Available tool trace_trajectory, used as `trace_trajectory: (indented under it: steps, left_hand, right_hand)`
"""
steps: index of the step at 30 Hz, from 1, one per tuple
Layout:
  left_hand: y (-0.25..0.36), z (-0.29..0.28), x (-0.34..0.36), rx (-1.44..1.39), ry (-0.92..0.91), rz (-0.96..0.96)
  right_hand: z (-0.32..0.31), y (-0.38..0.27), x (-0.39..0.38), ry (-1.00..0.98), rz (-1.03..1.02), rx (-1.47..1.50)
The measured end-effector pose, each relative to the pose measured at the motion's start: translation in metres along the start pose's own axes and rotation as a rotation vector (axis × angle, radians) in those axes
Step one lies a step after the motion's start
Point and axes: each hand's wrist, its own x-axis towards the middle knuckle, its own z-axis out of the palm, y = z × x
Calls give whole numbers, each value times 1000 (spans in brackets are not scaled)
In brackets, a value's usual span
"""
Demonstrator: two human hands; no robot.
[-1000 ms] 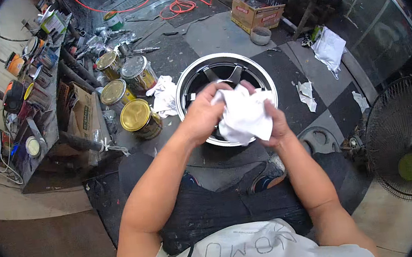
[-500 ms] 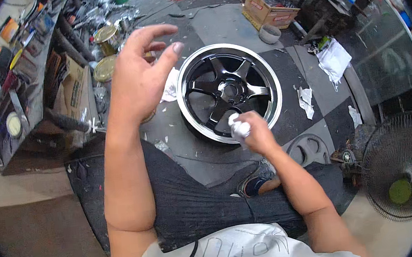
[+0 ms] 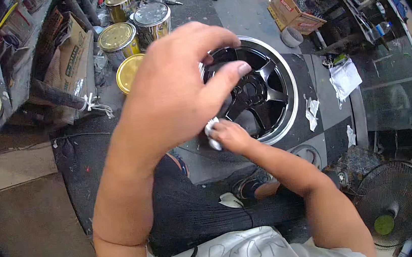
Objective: Cleaning a car wheel with a rag and then applying spray paint in a spray booth.
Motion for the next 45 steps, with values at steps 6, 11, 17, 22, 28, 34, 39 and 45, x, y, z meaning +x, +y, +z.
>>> trace_trajectory:
  steps: [6, 11, 17, 22, 28, 34, 39, 45]
  left_hand:
    - [-1, 22, 17, 74, -113, -59]
    - [4, 30, 11, 74, -244, -185]
    - [11, 55, 7, 61, -391, -267]
    - [-11, 81, -2, 41, -543, -377]
    - [-104, 107, 3, 160, -559, -533]
    - [-158, 126, -8, 319, -774, -874]
    - [-169, 152, 8, 517, -807, -770]
    - [-190, 151, 42, 584, -1301, -901]
  right_hand:
    - [10, 11, 129, 380, 451, 210]
    - [1, -24, 5, 63, 361, 169]
    - [-64, 39, -155, -459, 374, 88]
    - [-118, 122, -260, -69, 911, 37]
    - [-108, 198, -329, 118, 1337, 160]
    - [-65, 242, -330, 45, 1531, 160]
    - [-133, 270, -269, 504, 1595, 587]
    - [-213, 215, -143, 778, 660, 1465]
